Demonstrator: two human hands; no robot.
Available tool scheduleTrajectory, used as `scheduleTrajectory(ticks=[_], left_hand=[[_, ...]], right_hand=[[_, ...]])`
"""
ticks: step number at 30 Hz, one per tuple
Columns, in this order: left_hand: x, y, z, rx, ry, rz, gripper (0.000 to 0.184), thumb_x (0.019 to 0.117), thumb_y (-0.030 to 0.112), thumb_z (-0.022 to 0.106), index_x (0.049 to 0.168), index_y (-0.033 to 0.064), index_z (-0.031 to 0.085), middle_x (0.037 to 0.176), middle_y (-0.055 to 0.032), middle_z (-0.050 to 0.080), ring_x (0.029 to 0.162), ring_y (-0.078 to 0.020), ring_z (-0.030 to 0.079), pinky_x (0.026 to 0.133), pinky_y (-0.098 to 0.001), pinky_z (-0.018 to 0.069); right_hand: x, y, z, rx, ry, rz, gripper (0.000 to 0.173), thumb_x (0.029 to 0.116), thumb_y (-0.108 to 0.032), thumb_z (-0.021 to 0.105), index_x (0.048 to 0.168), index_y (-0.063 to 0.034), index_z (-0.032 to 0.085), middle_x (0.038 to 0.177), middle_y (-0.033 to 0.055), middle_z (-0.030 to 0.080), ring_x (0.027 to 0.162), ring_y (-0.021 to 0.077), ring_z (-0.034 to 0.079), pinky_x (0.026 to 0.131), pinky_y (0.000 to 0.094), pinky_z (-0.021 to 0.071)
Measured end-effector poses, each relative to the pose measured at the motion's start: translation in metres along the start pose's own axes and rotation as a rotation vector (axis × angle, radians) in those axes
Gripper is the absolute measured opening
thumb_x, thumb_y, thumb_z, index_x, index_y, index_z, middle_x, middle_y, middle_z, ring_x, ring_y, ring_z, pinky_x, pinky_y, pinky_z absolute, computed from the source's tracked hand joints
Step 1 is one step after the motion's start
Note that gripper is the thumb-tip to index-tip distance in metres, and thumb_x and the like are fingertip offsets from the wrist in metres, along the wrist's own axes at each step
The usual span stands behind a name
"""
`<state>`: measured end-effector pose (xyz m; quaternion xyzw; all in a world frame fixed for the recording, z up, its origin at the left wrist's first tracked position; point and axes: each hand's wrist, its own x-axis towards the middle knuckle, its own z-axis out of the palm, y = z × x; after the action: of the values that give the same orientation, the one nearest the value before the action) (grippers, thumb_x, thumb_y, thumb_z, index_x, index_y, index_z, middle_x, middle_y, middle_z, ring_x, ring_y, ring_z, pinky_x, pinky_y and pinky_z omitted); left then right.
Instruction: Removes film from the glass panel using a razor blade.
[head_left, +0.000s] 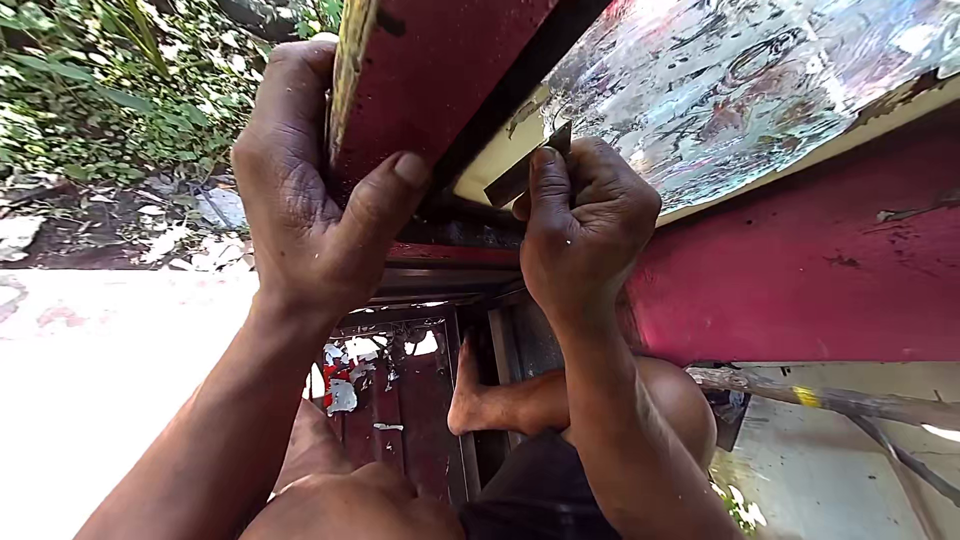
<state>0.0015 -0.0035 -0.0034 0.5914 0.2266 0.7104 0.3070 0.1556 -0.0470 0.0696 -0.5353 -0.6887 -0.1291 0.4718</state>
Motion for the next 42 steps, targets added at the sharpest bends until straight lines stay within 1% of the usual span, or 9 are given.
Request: scheduleTrajectory(ticks=[6, 9, 12, 16, 24, 34, 39, 41, 42], left_hand=[[0.001, -0.004, -0.002, 0.019, -0.005, 0.033, 0.058, 0.0943, 0.05, 0.058, 0.127, 0.0023, 0.052, 0.11, 0.011, 0.063, 0.102, 0.0068, 0.061, 0.088, -0.0162, 0.054], [0.0, -0.001, 0.0, 0.01, 0.0, 0.001, 0.055, 0.0934, 0.048, 0.059, 0.127, 0.0053, 0.051, 0.109, 0.0146, 0.062, 0.1, 0.008, 0.062, 0.086, -0.0147, 0.0546], [0.001, 0.001, 0.0, -0.01, 0.0, -0.006, 0.052, 0.093, 0.043, 0.06, 0.127, 0.0057, 0.05, 0.108, 0.0156, 0.062, 0.099, 0.0084, 0.062, 0.085, -0.0137, 0.0547], [0.001, 0.0, -0.001, 0.006, -0.003, 0.008, 0.052, 0.0937, 0.044, 0.058, 0.127, 0.0046, 0.05, 0.107, 0.0154, 0.061, 0.097, 0.0094, 0.061, 0.083, -0.0127, 0.0537], [0.0, 0.002, 0.001, -0.038, 0.006, -0.006, 0.048, 0.0918, 0.04, 0.062, 0.125, 0.0068, 0.05, 0.107, 0.0168, 0.061, 0.099, 0.0077, 0.062, 0.085, -0.0141, 0.0551], [0.0, -0.003, 0.0, 0.001, 0.01, 0.026, 0.057, 0.0936, 0.048, 0.059, 0.128, 0.0022, 0.051, 0.111, 0.0115, 0.062, 0.102, 0.0063, 0.061, 0.089, -0.0161, 0.0541], [0.0, -0.003, -0.001, 0.029, 0.005, 0.028, 0.059, 0.0939, 0.05, 0.057, 0.127, 0.0018, 0.052, 0.11, 0.011, 0.062, 0.102, 0.0073, 0.061, 0.088, -0.0153, 0.0535], [0.0, -0.001, 0.0, 0.025, 0.009, 0.012, 0.057, 0.0935, 0.05, 0.058, 0.127, 0.0034, 0.051, 0.11, 0.013, 0.062, 0.101, 0.0077, 0.061, 0.088, -0.0149, 0.0536], [-0.001, 0.0, 0.001, 0.018, 0.011, 0.006, 0.057, 0.0931, 0.049, 0.059, 0.127, 0.0037, 0.051, 0.109, 0.0135, 0.062, 0.101, 0.0075, 0.061, 0.088, -0.015, 0.0539]], right_hand=[[0.005, 0.004, -0.007, -0.126, -0.058, -0.15, 0.022, 0.0973, 0.0, 0.055, 0.077, -0.0007, 0.064, 0.064, 0.0012, 0.058, 0.056, -0.0005, 0.054, 0.052, 0.0153, 0.0448], [0.001, -0.006, -0.014, -0.182, -0.133, -0.091, 0.023, 0.1029, -0.002, 0.053, 0.081, 0.0008, 0.059, 0.066, 0.0027, 0.05, 0.055, 0.0018, 0.047, 0.051, 0.0147, 0.0381], [0.001, -0.002, -0.001, -0.012, -0.009, -0.016, 0.022, 0.0959, 0.001, 0.056, 0.076, -0.0039, 0.062, 0.063, -0.0025, 0.058, 0.055, -0.0027, 0.056, 0.052, 0.0143, 0.0477], [-0.001, -0.004, 0.007, 0.13, 0.053, 0.087, 0.027, 0.0961, 0.002, 0.056, 0.072, -0.0086, 0.056, 0.061, -0.0055, 0.055, 0.053, -0.0018, 0.056, 0.05, 0.0163, 0.0506], [0.005, -0.003, 0.002, -0.03, 0.021, -0.083, 0.024, 0.095, 0.002, 0.056, 0.072, -0.0035, 0.06, 0.062, -0.0017, 0.055, 0.054, -0.0013, 0.054, 0.051, 0.0153, 0.0453], [0.001, -0.008, 0.012, 0.2, 0.097, 0.115, 0.027, 0.0955, 0.005, 0.055, 0.073, -0.01, 0.055, 0.059, -0.007, 0.053, 0.049, -0.0018, 0.054, 0.047, 0.0165, 0.0482], [0.004, -0.006, 0.005, -0.003, 0.046, -0.057, 0.023, 0.0952, 0.002, 0.056, 0.073, -0.0047, 0.058, 0.061, -0.0031, 0.054, 0.053, -0.0025, 0.053, 0.051, 0.0142, 0.0451], [0.003, -0.011, -0.003, -0.107, -0.037, -0.08, 0.023, 0.101, -0.001, 0.055, 0.078, -0.0009, 0.058, 0.064, 0.0004, 0.05, 0.054, -0.0002, 0.048, 0.051, 0.0137, 0.0391], [0.004, -0.011, -0.004, -0.107, -0.042, -0.087, 0.022, 0.1009, -0.001, 0.055, 0.079, 0.0003, 0.06, 0.065, 0.0013, 0.052, 0.055, 0.0003, 0.049, 0.051, 0.0141, 0.0401]])
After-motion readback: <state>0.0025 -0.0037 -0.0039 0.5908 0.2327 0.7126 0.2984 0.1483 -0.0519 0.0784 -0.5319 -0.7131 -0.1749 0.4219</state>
